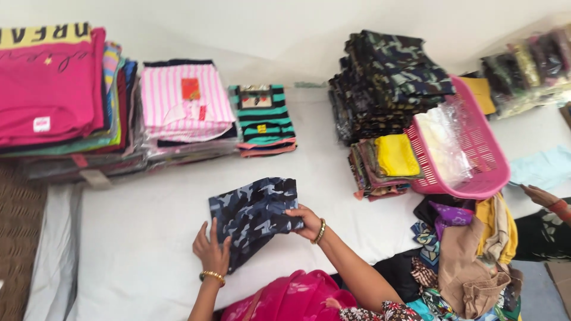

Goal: The person folds several pairs of camouflage-patterned pants on a white table. They unfold each pair, smooth the fabric, fold them into neat rectangles, and place them onto a growing stack. The person also briefly handles a stack of striped shirts.

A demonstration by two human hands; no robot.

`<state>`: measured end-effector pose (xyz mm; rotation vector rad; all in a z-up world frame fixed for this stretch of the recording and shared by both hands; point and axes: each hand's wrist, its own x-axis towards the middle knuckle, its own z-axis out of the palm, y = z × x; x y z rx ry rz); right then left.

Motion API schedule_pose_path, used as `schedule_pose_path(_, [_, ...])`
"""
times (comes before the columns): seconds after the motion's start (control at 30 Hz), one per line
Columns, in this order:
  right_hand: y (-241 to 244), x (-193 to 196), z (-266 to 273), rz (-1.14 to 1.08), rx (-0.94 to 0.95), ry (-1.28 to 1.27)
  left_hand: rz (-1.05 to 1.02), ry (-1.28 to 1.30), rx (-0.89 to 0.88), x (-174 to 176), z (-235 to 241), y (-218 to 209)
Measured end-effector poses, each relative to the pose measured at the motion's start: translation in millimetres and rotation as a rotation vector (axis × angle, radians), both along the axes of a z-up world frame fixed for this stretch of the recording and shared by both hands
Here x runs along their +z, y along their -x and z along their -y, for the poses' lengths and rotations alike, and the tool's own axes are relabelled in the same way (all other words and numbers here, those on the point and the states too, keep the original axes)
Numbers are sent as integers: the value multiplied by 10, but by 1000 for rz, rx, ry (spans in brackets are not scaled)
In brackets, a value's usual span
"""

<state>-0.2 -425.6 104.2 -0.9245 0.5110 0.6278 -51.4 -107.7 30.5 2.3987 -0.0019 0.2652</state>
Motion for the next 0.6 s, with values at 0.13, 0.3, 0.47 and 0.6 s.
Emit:
schedule_pose_path(0.13, [39, 867, 136, 203, -52, -203, -11, -22, 30, 32, 132, -140])
schedule_pose_path(0.3, [-349, 2310, 599, 562, -233, -68, -100, -33, 85, 37, 581, -250])
schedule_pose_path(0.47, [-1445, 3195, 1577, 690, -526, -94, -144, -86, 109, -27, 1235, -267])
schedule_pose_path(0.6, [-2231, 3869, 2216, 1025, -632, -141, -207, -132, 28, 9, 1769, -247])
